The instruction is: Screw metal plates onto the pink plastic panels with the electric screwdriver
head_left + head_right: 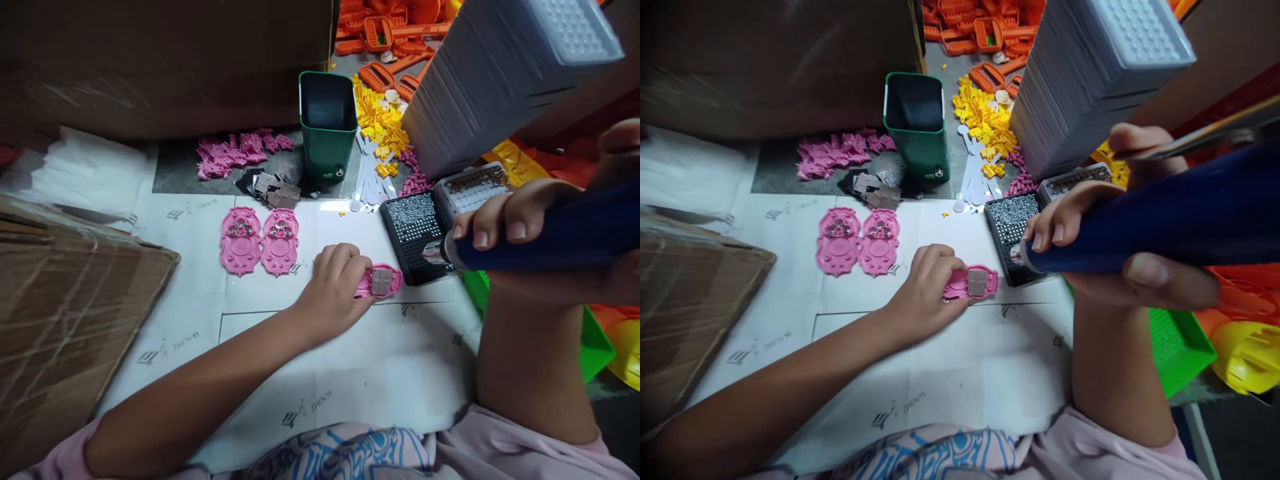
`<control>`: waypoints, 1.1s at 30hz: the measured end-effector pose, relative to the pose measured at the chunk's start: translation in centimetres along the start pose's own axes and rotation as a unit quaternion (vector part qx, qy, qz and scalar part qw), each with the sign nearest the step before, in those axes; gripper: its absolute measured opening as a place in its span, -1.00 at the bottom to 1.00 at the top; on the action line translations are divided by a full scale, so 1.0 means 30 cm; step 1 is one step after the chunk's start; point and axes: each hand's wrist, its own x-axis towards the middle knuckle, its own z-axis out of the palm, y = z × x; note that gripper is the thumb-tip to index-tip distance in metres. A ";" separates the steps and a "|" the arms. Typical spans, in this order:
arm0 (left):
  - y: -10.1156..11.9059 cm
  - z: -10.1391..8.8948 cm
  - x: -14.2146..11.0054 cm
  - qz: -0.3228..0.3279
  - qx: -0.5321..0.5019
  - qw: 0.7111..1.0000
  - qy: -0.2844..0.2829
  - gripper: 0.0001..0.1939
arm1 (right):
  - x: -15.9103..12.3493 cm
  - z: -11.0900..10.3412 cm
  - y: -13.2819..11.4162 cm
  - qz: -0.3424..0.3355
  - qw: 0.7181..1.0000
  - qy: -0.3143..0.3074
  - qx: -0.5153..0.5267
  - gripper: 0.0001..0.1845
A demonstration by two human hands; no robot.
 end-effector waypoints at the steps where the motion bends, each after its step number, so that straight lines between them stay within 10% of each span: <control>1: 0.001 -0.001 0.000 0.001 0.000 1.000 -0.002 -0.74 | 0.004 0.003 0.004 -0.030 0.999 -0.028 -0.010 -0.50; 17: -0.004 0.006 -0.005 -0.031 -0.027 0.999 0.035 -0.61 | -0.163 -0.006 0.035 -0.063 0.995 0.015 0.079 -0.45; 33: -0.001 0.008 -0.009 -0.049 -0.007 0.997 0.051 -0.51 | -0.239 -0.010 0.116 -0.082 0.978 -0.114 0.151 -0.42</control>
